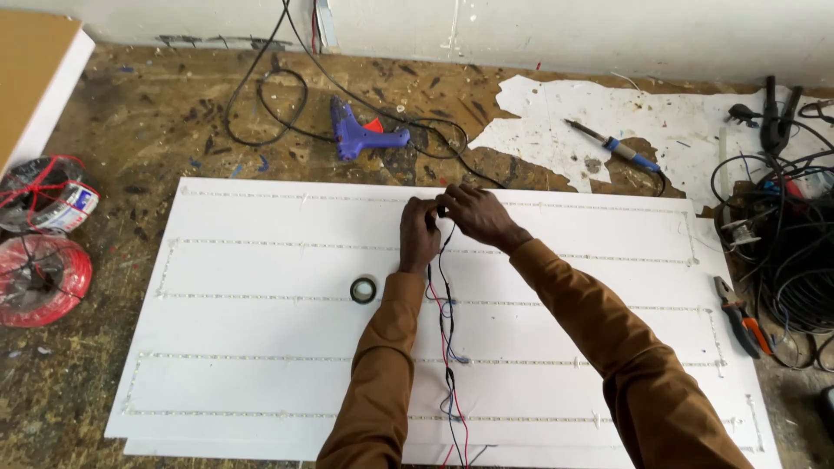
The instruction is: Securing electrical wires to a board with LED strips using electrical tape
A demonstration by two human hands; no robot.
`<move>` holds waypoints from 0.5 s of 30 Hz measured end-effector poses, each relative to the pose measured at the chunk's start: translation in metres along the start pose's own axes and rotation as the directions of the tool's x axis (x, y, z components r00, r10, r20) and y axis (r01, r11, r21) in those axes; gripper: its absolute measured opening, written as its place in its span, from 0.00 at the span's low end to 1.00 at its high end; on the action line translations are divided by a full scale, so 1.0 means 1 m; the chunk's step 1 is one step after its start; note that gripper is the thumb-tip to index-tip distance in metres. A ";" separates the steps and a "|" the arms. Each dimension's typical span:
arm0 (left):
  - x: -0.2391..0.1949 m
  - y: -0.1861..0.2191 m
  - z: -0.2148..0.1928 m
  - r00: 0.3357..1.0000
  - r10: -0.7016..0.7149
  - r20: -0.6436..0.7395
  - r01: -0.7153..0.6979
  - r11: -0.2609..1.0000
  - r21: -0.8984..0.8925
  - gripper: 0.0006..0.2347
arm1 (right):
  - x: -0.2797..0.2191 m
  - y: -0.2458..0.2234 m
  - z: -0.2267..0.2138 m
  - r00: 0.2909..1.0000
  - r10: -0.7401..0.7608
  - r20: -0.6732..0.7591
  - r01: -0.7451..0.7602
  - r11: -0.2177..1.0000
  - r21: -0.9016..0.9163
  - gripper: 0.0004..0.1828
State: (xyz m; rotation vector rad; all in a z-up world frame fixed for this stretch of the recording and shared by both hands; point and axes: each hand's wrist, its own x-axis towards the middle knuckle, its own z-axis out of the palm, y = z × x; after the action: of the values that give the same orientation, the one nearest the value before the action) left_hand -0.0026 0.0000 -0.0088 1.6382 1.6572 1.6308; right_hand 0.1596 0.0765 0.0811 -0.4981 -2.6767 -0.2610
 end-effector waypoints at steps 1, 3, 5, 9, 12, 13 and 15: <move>0.001 -0.001 0.001 1.000 0.010 0.000 -0.010 1.000 0.002 0.11 | 0.001 -0.001 -0.001 1.000 0.001 -0.009 -0.001 1.000 -0.005 0.10; -0.001 -0.004 0.003 1.000 -0.026 0.004 0.026 1.000 -0.007 0.11 | 0.003 -0.006 -0.001 0.993 0.009 -0.120 -0.008 1.000 0.007 0.08; -0.001 -0.005 0.004 1.000 -0.028 -0.004 0.028 1.000 -0.010 0.11 | 0.007 -0.002 0.016 0.980 0.195 -0.048 -0.187 0.973 0.133 0.10; -0.003 -0.010 0.010 0.999 -0.032 0.003 0.032 0.997 0.063 0.12 | -0.005 0.024 0.098 0.765 0.613 0.197 -0.624 0.630 0.462 0.16; -0.004 -0.003 0.006 1.000 -0.024 -0.012 0.025 0.995 0.094 0.11 | 0.010 0.018 0.072 0.643 0.610 0.464 -0.717 0.267 0.644 0.12; -0.006 0.005 0.003 1.000 -0.023 -0.006 0.024 0.995 0.094 0.11 | 0.009 0.014 0.066 0.639 0.613 0.464 -0.719 0.262 0.644 0.12; -0.006 0.021 -0.001 0.999 0.010 -0.039 -0.006 0.996 0.093 0.15 | 0.010 0.012 0.051 0.577 0.602 0.552 -0.729 0.075 0.680 0.11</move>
State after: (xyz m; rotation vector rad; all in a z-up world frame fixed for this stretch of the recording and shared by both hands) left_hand 0.0090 -0.0115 0.0063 1.6680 1.7728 1.6230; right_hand 0.1377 0.1029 0.0403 -1.3029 -1.8772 1.4351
